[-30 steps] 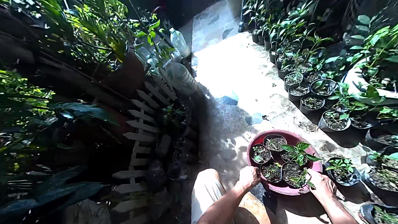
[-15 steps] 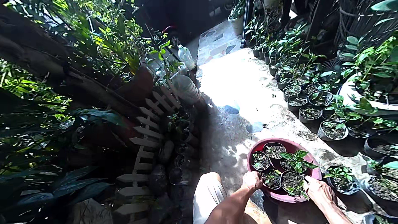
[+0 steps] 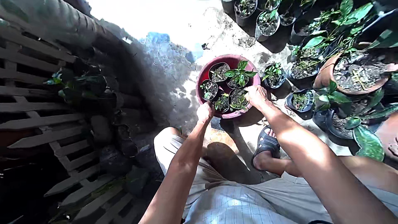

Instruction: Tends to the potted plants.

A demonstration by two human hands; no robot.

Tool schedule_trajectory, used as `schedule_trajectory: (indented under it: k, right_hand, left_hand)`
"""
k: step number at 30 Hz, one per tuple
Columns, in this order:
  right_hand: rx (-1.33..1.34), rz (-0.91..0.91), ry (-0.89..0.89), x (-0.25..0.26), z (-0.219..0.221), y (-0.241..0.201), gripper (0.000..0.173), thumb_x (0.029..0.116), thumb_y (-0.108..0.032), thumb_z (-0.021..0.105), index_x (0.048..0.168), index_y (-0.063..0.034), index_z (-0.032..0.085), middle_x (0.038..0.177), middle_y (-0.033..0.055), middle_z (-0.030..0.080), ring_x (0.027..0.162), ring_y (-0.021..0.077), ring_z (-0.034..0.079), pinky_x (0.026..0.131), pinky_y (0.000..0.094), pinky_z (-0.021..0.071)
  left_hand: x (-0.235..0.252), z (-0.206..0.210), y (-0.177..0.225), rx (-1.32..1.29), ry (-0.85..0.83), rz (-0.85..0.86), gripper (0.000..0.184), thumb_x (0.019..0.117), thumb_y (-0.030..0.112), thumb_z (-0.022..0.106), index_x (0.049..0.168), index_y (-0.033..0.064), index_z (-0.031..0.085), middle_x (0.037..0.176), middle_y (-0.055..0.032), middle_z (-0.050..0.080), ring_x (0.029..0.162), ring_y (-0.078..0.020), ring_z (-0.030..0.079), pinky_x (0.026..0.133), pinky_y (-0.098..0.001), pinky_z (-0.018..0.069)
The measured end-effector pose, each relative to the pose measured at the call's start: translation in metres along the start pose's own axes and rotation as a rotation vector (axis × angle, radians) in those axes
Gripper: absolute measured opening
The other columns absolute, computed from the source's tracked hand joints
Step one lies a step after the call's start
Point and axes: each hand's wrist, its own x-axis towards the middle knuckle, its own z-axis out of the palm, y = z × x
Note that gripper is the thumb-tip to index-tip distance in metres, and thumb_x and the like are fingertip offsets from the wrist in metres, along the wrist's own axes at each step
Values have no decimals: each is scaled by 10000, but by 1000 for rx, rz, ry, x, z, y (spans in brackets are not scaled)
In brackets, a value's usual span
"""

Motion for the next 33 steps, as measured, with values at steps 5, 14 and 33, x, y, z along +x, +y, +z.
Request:
schedule_trajectory:
  k: [5,14,33]
  right_hand:
    - [-48,2,-12,1,-3,-4,278,981,-153,562,1194,-98,732,1122,238,718,1072,452,678,848,655,513]
    - [24,113,-43,12,-4,-13,220,937,-145,622,1088,-25,727,1117,252,706,1089,445,669,881,654,513]
    - [0,5,-89,15,7,3,228,917,-136,667,1084,14,706,1134,266,691,1126,445,652,929,637,507]
  left_hand:
    - [1,4,-5,-131,14,-18,352,1033,379,484,1148,157,733,1109,-142,743,1050,-353,710,858,-648,540]
    - [4,6,-16,-150,15,83,353,1027,374,474,1090,138,728,992,-136,751,922,-339,735,807,-623,565]
    - [16,18,-21,-193,17,183,338,1038,299,484,1262,158,695,1056,-155,752,964,-348,738,852,-623,565]
